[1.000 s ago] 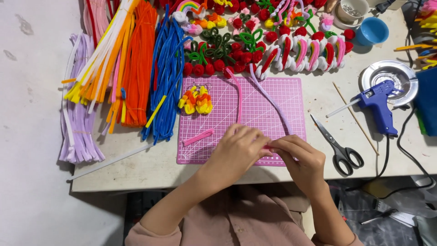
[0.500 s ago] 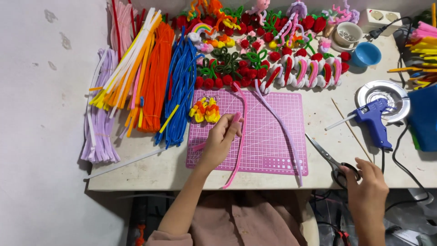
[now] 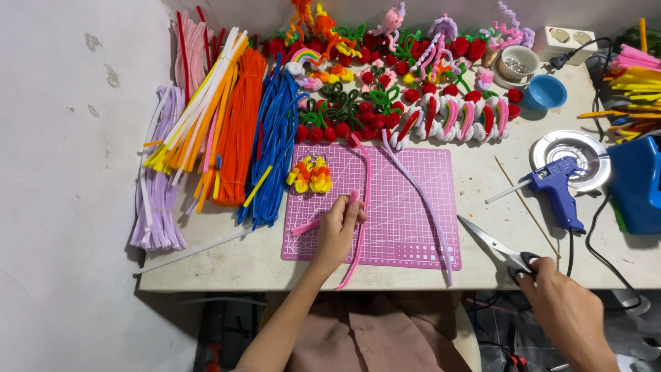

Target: The person is using colorful pipe cleaners to create small heart-shaped crafts, involving bending, assembling, and cutting the material.

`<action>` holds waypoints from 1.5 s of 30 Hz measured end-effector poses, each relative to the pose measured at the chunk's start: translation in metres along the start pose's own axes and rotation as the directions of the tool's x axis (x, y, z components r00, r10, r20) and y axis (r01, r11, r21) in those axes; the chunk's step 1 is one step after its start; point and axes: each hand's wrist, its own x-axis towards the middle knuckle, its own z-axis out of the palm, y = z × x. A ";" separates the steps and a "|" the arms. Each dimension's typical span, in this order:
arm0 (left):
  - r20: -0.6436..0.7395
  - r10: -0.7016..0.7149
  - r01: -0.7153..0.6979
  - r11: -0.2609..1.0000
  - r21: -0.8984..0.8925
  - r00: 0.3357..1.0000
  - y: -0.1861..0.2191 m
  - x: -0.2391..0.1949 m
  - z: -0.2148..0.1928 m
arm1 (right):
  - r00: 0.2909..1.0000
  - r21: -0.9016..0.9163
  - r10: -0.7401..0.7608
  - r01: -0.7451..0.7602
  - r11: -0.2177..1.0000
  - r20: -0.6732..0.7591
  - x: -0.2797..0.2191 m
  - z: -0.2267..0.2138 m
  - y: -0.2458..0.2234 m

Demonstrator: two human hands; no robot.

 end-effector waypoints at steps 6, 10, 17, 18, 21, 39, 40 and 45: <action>0.035 0.322 -0.323 0.945 0.050 0.946 -0.007 -0.009 0.003 | 0.899 0.595 -0.037 0.320 0.737 -0.437 -0.009 -0.006 0.019; 0.058 0.544 -0.547 0.830 0.106 0.837 -0.008 -0.018 0.018 | 0.900 0.857 -0.387 0.353 0.375 -0.202 -0.031 0.008 -0.043; -0.031 0.596 -0.585 0.796 0.156 0.802 0.010 -0.040 0.022 | 0.337 0.941 -0.923 0.332 -0.069 -0.187 -0.077 -0.028 -0.130; -0.037 0.596 -0.582 0.794 0.176 0.802 0.009 -0.040 0.021 | 0.316 0.946 -0.930 0.315 -0.084 -0.187 -0.078 -0.032 -0.132; -0.034 0.592 -0.574 0.793 0.205 0.805 0.013 -0.040 0.018 | 0.299 0.960 -0.942 0.271 -0.069 -0.152 -0.076 -0.026 -0.135; 0.099 0.465 -0.454 0.762 0.462 0.880 -0.021 -0.047 -0.015 | 0.771 0.960 -0.573 0.206 -0.189 -0.278 -0.048 0.052 -0.128; 0.095 0.463 -0.451 0.763 0.463 0.881 -0.020 -0.043 -0.026 | 0.769 0.961 -0.576 0.205 -0.187 -0.277 -0.040 0.060 -0.119; 0.122 0.284 -0.271 0.578 0.770 0.951 -0.014 -0.032 -0.081 | 0.922 0.936 -0.164 0.342 -0.080 -0.351 -0.021 0.068 -0.076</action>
